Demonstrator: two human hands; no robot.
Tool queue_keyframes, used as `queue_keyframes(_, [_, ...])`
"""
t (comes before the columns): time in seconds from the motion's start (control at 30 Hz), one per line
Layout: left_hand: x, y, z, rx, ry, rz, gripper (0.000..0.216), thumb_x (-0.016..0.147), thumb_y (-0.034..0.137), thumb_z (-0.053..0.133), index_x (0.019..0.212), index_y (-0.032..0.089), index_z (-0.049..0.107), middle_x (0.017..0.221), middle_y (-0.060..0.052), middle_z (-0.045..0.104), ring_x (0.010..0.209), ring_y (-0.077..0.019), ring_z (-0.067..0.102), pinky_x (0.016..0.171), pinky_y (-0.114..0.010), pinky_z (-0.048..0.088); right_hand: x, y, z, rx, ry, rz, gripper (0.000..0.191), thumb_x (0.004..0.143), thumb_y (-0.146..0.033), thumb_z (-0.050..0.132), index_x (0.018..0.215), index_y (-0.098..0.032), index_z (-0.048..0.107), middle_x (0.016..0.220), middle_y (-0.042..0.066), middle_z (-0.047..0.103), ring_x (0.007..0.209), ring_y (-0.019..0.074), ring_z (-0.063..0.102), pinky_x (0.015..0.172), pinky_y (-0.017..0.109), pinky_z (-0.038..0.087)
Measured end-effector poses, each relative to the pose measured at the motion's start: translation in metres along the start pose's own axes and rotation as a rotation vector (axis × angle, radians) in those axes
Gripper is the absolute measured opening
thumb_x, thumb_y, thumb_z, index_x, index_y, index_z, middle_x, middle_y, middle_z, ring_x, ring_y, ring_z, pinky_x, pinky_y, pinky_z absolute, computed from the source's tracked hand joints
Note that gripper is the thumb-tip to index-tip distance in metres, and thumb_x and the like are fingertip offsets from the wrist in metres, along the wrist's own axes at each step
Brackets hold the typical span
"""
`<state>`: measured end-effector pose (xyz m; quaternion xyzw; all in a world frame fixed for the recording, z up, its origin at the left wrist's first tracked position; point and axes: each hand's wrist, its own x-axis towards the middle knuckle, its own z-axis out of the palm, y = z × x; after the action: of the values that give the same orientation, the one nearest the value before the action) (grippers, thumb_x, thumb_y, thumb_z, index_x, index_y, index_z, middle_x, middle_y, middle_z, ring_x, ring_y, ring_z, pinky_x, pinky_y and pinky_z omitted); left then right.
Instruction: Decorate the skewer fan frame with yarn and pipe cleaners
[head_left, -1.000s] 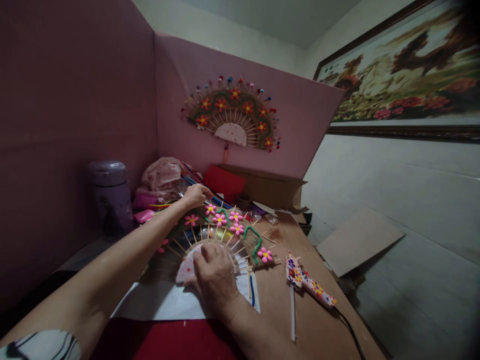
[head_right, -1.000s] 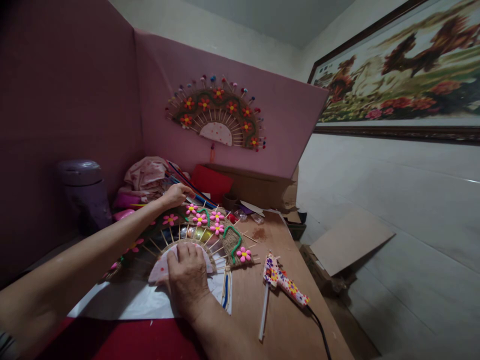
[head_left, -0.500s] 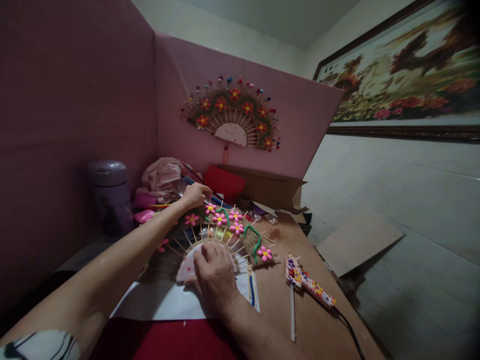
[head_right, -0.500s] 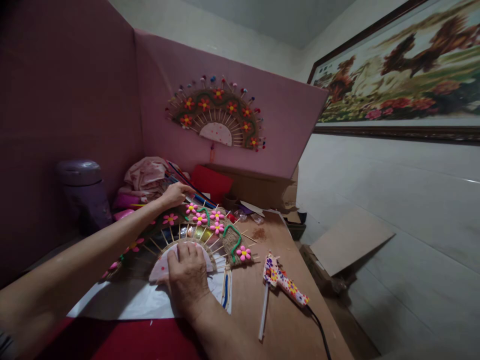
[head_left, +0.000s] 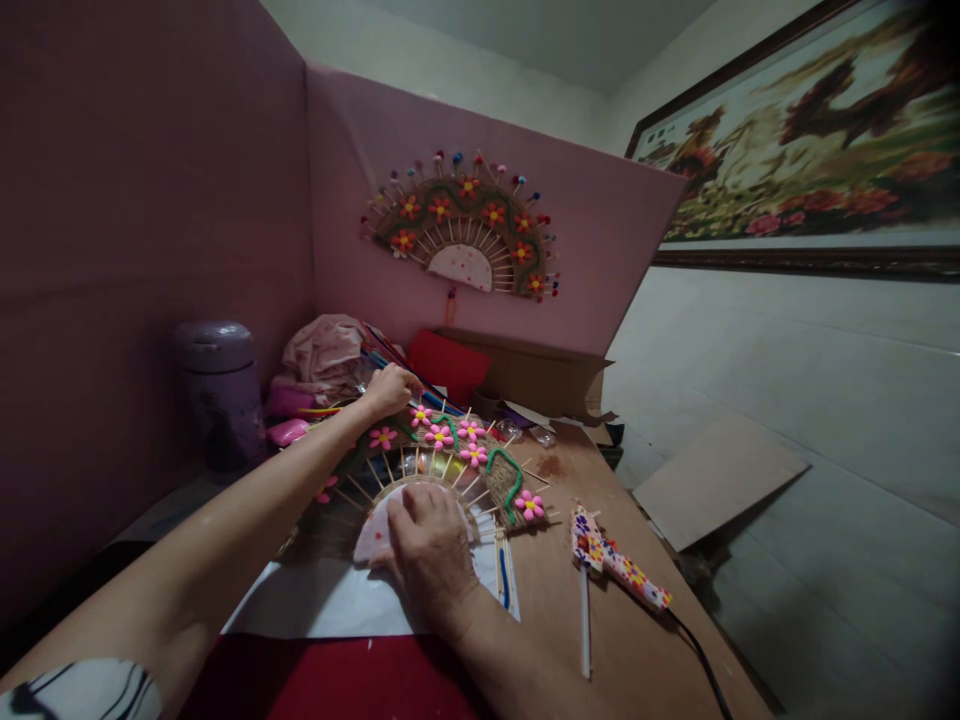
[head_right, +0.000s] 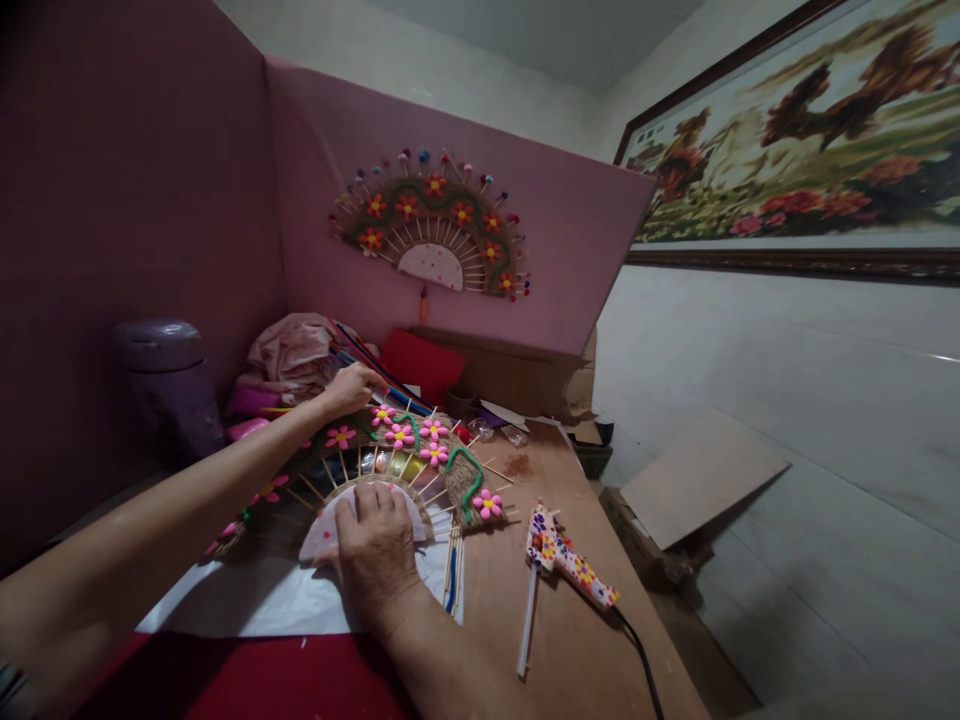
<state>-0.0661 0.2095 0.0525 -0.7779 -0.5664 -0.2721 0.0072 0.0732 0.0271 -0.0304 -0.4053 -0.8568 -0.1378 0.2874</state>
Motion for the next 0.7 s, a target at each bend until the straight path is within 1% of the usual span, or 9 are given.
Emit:
queue_keyframes(0.27, [0.0004, 0.0009, -0.0023, -0.022, -0.017, 0.012, 0.038, 0.063, 0.007, 0.046, 0.082, 0.023, 0.075, 0.091, 0.000, 0.073, 0.093, -0.0183, 0.061, 0.081, -0.024, 0.043, -0.0002, 0.0009, 0.0034, -0.013, 0.018, -0.009, 0.040, 0.073, -0.050, 0.064, 0.096, -0.018, 0.057, 0.100, 0.011, 0.056, 0.090, 0.0257, 0.048, 0.078, 0.040, 0.040])
queue_keyframes(0.7, [0.0010, -0.0009, -0.0007, -0.049, -0.031, 0.033, 0.039, 0.062, 0.008, 0.045, 0.084, 0.021, 0.075, 0.090, -0.002, 0.073, 0.090, -0.0197, 0.063, 0.079, -0.026, 0.044, 0.0003, 0.0010, 0.0031, -0.014, 0.014, -0.003, 0.044, 0.070, -0.052, 0.066, 0.095, -0.017, 0.057, 0.098, 0.010, 0.056, 0.090, 0.0257, 0.048, 0.078, 0.039, 0.040])
